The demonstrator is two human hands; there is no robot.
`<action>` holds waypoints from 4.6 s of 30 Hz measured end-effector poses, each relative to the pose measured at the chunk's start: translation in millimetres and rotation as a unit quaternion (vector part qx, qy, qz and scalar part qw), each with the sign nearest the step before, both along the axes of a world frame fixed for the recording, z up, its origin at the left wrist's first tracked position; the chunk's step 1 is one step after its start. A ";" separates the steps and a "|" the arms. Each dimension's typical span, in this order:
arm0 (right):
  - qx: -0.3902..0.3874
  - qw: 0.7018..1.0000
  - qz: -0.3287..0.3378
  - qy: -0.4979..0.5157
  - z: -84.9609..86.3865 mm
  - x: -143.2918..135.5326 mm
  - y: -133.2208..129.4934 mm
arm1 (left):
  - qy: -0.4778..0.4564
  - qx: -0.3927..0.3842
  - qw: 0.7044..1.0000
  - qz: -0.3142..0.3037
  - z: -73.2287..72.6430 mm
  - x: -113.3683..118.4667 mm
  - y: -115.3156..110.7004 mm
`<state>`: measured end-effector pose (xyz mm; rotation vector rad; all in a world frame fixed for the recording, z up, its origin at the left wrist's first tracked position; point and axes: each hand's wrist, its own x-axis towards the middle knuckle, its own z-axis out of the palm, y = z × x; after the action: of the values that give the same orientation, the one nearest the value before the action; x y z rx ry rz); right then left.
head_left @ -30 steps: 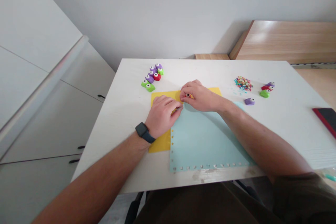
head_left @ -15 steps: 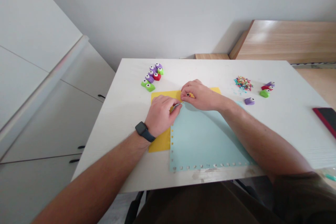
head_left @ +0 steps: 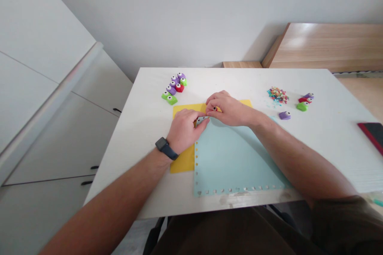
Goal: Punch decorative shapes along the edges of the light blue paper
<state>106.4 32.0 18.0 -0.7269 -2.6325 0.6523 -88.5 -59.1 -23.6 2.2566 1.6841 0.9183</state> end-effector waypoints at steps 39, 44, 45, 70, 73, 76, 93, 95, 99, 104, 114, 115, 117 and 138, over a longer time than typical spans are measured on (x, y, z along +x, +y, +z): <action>0.012 0.998 -0.057 -0.010 25.9 21.2 14.5 | -0.107 -0.098 0.988 0.053 6.0 10.2 -0.3; 0.048 0.953 -0.247 -0.169 58.1 76.7 41.0 | -0.101 -0.091 0.990 0.044 5.4 9.1 -0.7; 0.039 0.935 -0.288 -0.204 62.4 90.2 46.7 | -0.100 -0.090 0.990 0.043 5.3 8.8 -0.6; -0.096 0.810 -0.438 -0.378 47.8 189.5 85.8 | -0.100 -0.084 0.991 0.034 6.3 5.3 0.8; -0.074 0.813 -0.440 -0.375 47.7 190.4 85.4 | -0.103 -0.082 0.991 0.033 6.1 5.1 0.9; -0.040 0.817 -0.440 -0.369 52.3 182.9 82.5 | -0.105 -0.082 0.991 0.032 5.2 5.1 0.8; 0.025 0.988 -0.043 -0.149 13.6 15.1 6.2 | -0.107 -0.086 0.989 0.049 16.1 2.4 -5.1; 0.022 0.987 -0.040 -0.154 11.4 14.4 6.8 | -0.087 -0.085 0.991 0.047 18.5 -1.1 -6.1; 0.038 0.988 -0.040 -0.147 11.8 13.2 6.7 | -0.069 -0.101 0.992 0.032 17.4 -8.9 -6.5; 0.036 0.989 -0.059 -0.133 10.0 10.9 2.0 | -0.093 -0.120 0.988 0.027 12.0 -13.2 -5.8; 0.033 0.991 -0.055 -0.119 8.4 8.4 -3.5 | -0.133 -0.138 0.980 0.051 13.6 -11.3 -5.4; 0.031 0.991 -0.055 -0.119 8.8 8.6 -3.4 | -0.133 -0.140 0.980 0.051 13.7 -11.1 -5.4; 0.027 0.991 -0.059 -0.120 9.6 9.2 -3.2 | -0.135 -0.142 0.979 0.053 13.6 -10.9 -5.4; 0.015 0.992 -0.053 -0.115 10.6 9.1 -3.5 | -0.135 -0.145 0.978 0.062 16.1 -9.2 -6.7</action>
<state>115.5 28.4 28.6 -0.9789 -2.7790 0.5270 -97.7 -65.8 -7.5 1.7722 1.7204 0.8911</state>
